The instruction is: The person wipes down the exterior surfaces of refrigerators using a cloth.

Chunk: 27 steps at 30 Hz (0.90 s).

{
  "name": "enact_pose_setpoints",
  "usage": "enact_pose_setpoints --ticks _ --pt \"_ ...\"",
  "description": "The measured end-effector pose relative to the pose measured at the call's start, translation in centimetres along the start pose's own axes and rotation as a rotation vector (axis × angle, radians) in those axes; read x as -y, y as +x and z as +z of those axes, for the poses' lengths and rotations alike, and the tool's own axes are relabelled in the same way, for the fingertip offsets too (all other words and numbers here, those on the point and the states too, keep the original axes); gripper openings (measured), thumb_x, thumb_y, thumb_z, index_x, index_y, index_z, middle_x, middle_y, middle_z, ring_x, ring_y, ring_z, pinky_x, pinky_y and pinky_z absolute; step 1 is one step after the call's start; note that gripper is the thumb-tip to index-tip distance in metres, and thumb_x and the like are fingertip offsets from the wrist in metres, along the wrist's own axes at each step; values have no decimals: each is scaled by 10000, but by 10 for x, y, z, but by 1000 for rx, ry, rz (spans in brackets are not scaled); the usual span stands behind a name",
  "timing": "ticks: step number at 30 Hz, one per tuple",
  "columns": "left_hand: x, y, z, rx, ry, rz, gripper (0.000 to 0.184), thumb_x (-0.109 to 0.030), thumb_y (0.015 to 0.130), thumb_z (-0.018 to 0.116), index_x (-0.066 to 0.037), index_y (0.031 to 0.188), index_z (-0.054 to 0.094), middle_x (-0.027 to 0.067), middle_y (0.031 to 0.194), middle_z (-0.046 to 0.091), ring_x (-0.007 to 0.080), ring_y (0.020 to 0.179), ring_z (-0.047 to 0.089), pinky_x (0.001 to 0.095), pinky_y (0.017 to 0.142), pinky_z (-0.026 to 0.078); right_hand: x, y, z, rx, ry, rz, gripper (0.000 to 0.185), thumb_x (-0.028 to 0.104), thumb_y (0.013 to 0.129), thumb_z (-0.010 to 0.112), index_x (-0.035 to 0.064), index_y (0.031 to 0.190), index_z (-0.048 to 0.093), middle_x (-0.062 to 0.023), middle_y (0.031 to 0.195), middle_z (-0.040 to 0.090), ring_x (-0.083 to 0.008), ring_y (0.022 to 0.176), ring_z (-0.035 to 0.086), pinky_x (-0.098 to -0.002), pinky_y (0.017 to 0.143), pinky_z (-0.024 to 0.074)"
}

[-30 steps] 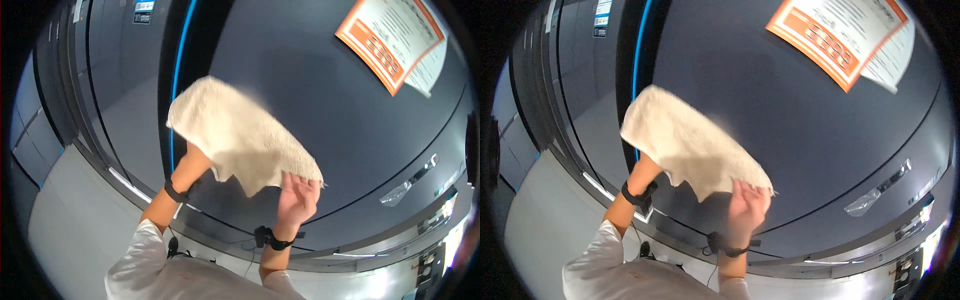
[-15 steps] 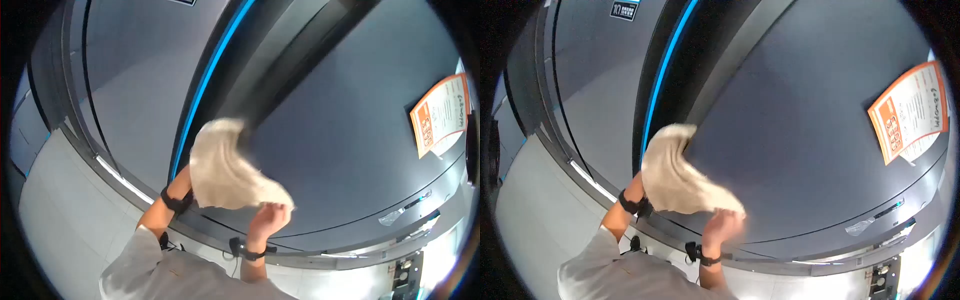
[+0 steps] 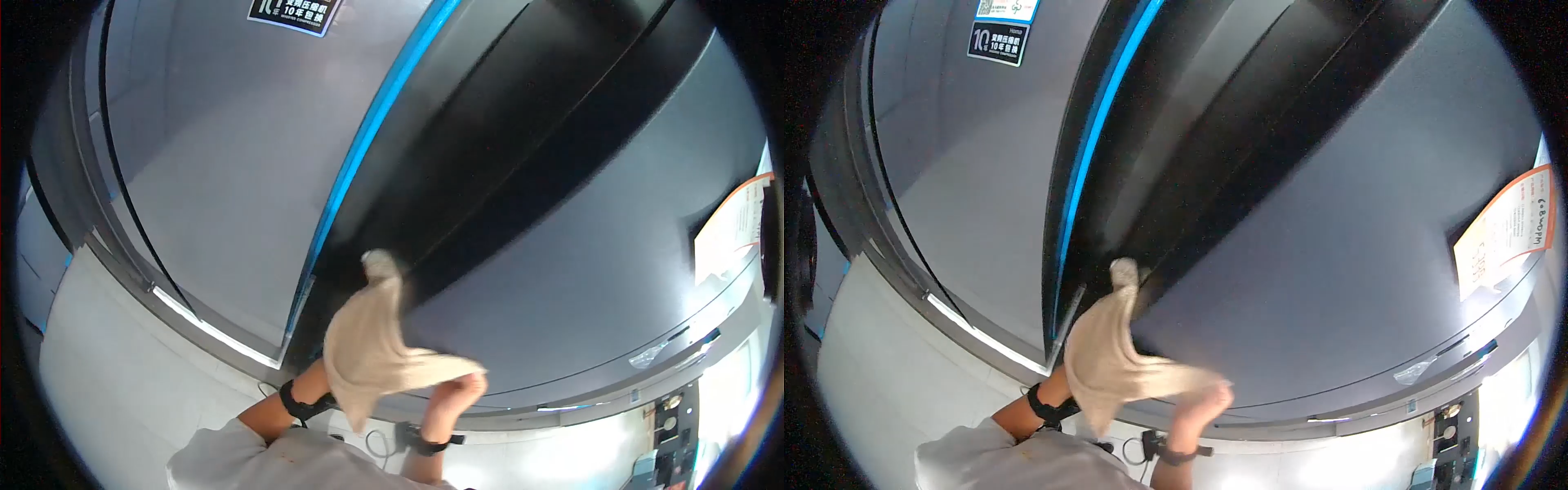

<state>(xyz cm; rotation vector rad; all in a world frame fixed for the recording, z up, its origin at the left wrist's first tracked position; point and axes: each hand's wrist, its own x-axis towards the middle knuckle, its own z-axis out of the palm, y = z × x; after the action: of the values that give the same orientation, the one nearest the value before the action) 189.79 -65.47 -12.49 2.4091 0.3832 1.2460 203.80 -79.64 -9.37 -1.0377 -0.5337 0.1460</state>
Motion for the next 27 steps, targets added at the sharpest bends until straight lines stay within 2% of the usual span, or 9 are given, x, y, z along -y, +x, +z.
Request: enact_pose_setpoints --ticks 3,6,7,13,18,20,23,24,27 --pt "-10 3 14 34 29 29 768 -479 923 604 -105 1528 316 167 1532 386 313 1418 365 453 1171 278 56 9 50 -20 31 -43 193 88 886 504 -24 885 662 -79 848 686 -180 751 667 -289 684 540" --pt "-14 -5 26 66 63 46 775 -494 921 596 -113 1532 309 165 1536 383 315 1420 362 455 1172 273 32 5 48 -94 -13 -47 162 10 856 518 -22 904 670 -75 856 687 -170 763 665 -292 705 537" --pt "-16 -11 28 75 80 41 777 -499 921 594 -116 1533 307 164 1537 382 316 1420 361 456 1173 271 23 4 35 15 -431 -155 144 -16 837 544 -31 897 674 -71 854 686 -165 774 660 -298 729 533" --pt "-19 -46 42 148 224 28 790 -528 919 579 -132 1541 294 160 1543 376 320 1423 356 460 1174 260 -24 1 -56 -93 -119 85 136 -36 869 543 -39 861 679 -73 856 692 -176 791 661 -299 737 524" --pt "-22 -53 49 171 385 7 801 -552 917 566 -146 1548 284 156 1549 370 324 1426 351 464 1176 251 69 38 -29 -193 -374 -398 165 36 966 518 -46 1066 621 -50 1010 659 -106 885 594 -258 766 486" --pt "-30 -38 45 98 453 18 789 -540 918 572 -136 1539 299 154 1542 378 325 1424 350 486 1172 238 79 51 -24 -181 -418 -430 271 -17 870 529 -36 1124 620 -124 1074 618 -213 976 576 -351 859 457" --pt "-42 -13 58 -40 483 22 725 -487 939 566 -118 1517 332 140 1522 401 315 1412 359 512 1165 227 50 65 -34 -237 -1005 -919 438 -74 764 532 -9 1192 598 -238 1218 500 -427 1105 479 -558 1005 341" --pt "-32 -14 81 -54 467 22 689 -470 959 542 -125 1517 331 128 1519 407 303 1407 367 496 1167 237 35 68 -45 -223 -1140 -963 428 -52 767 564 -11 1191 601 -226 1177 539 -414 1092 500 -594 993 338" --pt "-1 -52 158 -59 405 -32 585 -418 1019 471 -145 1515 326 95 1507 425 266 1391 392 447 1170 264 24 66 -88 187 -1037 -834 423 41 818 606 -84 1220 564 -341 1191 543 -509 1084 550 -548 988 397"
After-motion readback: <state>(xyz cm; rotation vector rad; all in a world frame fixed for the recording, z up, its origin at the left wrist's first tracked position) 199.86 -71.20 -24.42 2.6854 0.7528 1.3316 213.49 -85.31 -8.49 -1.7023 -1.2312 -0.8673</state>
